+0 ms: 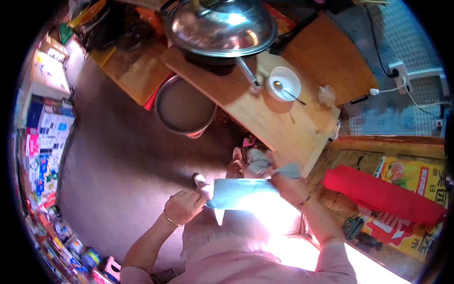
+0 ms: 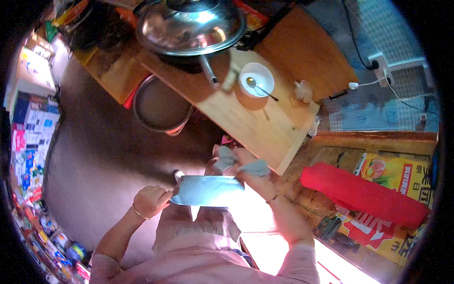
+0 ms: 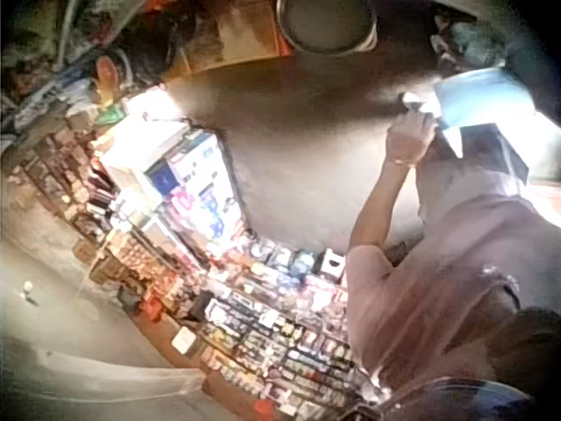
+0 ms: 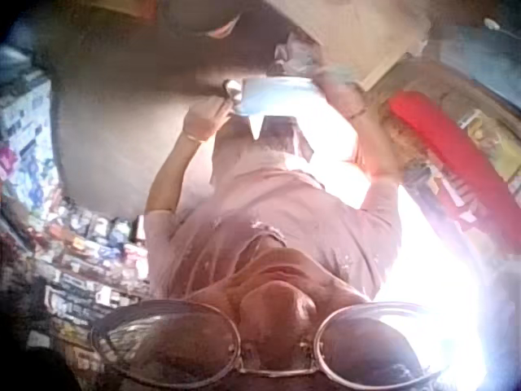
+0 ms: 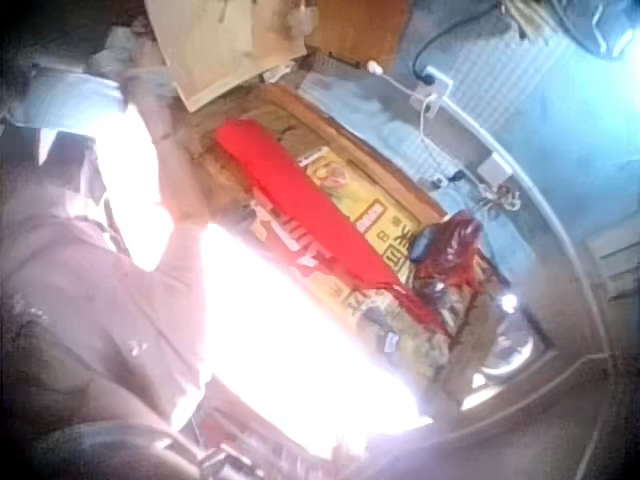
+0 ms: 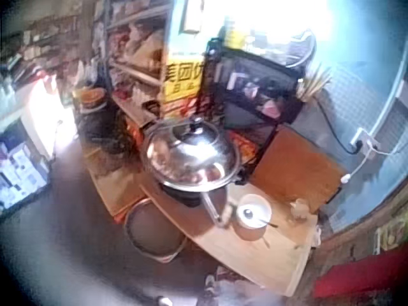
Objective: The person stir-fries noodles and vegetables in a wok using a spatula, then rinses and wipes a knife, colander, metal basin, and wooden cutting board. They finish by transferring the cooked food into a bowl.
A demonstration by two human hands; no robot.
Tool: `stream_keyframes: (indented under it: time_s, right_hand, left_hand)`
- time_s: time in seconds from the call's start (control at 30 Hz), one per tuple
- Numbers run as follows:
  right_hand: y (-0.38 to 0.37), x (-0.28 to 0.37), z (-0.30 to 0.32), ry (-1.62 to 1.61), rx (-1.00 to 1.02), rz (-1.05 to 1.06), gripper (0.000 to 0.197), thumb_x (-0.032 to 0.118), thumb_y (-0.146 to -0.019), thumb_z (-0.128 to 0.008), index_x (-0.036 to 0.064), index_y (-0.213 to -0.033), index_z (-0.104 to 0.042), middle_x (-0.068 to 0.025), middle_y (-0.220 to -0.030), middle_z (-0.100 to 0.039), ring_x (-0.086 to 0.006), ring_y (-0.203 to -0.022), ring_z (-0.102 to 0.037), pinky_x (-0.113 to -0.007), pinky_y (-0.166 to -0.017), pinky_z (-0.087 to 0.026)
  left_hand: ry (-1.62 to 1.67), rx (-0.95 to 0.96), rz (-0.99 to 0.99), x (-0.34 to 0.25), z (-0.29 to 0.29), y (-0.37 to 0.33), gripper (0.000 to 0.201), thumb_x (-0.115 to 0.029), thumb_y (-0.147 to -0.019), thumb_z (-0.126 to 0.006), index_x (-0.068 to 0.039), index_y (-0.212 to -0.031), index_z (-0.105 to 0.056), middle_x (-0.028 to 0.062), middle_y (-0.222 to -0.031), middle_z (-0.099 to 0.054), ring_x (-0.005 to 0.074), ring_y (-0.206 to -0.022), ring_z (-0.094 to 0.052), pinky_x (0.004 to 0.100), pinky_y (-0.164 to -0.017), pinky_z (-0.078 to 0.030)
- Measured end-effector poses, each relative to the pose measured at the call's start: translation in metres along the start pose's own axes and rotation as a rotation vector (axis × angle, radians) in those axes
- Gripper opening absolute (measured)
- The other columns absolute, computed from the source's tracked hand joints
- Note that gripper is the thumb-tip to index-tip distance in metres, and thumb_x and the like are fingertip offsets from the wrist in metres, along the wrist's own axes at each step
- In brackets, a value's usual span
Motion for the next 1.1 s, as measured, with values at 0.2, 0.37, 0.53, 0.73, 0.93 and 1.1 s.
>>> stream_keyframes:
  time_s: [0.2,0.37,0.53,0.73,0.93,1.1]
  right_hand:
    - [-0.046,-0.081,0.101,0.499,-0.405,-0.080,0.037,0.004,-0.083,-0.054,0.0004,-0.119,-0.045,-0.0125,-0.096,-0.055,-0.0226,-0.083,-0.055,-0.032,-0.067,-0.046]
    - [-0.073,-0.112,0.010,0.652,-0.204,0.045,0.027,0.008,-0.080,-0.060,0.0001,-0.104,-0.053,-0.0156,-0.094,-0.054,-0.0362,-0.090,-0.050,-0.041,-0.081,-0.041]
    - [-0.093,-0.121,-0.084,0.868,0.095,0.352,0.020,0.011,-0.080,-0.059,0.0033,-0.098,-0.056,-0.0123,-0.090,-0.055,-0.0296,-0.078,-0.051,-0.038,-0.069,-0.040]
    - [-0.102,-0.131,-0.074,0.920,0.120,0.569,0.046,0.051,-0.081,-0.049,0.0085,-0.094,-0.059,-0.0056,-0.073,-0.047,-0.0250,-0.064,-0.046,-0.039,-0.060,-0.037]
    - [-0.107,-0.135,-0.072,0.922,0.272,0.683,0.050,0.061,-0.081,-0.046,0.0148,-0.089,-0.063,-0.0015,-0.077,-0.046,-0.0234,-0.067,-0.046,-0.036,-0.060,-0.037]
    - [-0.102,-0.137,-0.063,0.839,0.241,0.633,0.048,0.065,-0.077,-0.049,0.0208,-0.083,-0.066,0.0033,-0.079,-0.048,-0.0243,-0.074,-0.051,-0.038,-0.064,-0.042]
  left_hand:
    - [0.498,0.143,0.700,0.033,-0.126,0.131,0.028,-0.018,-0.066,-0.065,-0.009,-0.092,-0.060,0.0054,-0.074,-0.059,0.0240,-0.066,-0.061,0.0366,-0.057,-0.050]
    - [0.600,0.065,0.739,0.074,-0.255,0.093,0.041,-0.011,-0.074,-0.060,-0.002,-0.110,-0.045,0.0093,-0.075,-0.053,0.0248,-0.066,-0.058,0.0355,-0.057,-0.049]
    - [0.925,0.073,0.673,0.113,-0.371,0.008,0.042,-0.021,-0.083,-0.056,-0.003,-0.118,-0.042,0.0153,-0.091,-0.056,0.0280,-0.072,-0.061,0.0381,-0.057,-0.052]
    - [0.960,-0.098,0.598,0.153,-0.423,-0.077,0.041,-0.031,-0.087,-0.053,-0.001,-0.115,-0.048,0.0155,-0.094,-0.059,0.0283,-0.070,-0.063,0.0361,-0.058,-0.054]
    - [1.078,0.067,0.477,0.144,-0.467,-0.181,0.036,-0.033,-0.090,-0.044,-0.005,-0.109,-0.052,0.0161,-0.092,-0.062,0.0354,-0.074,-0.062,0.0428,-0.064,-0.051]
    - [1.115,-0.044,0.444,0.152,-0.476,-0.273,0.032,-0.020,-0.084,-0.046,0.000,-0.107,-0.054,0.0207,-0.092,-0.062,0.0365,-0.078,-0.062,0.0428,-0.068,-0.051]
Point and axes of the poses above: each hand's wrist, its own y-axis away from the middle knuckle, its own z-axis out of the back of the hand, x = y × z, the point moved 6 cm from there along -y, towards the middle knuckle
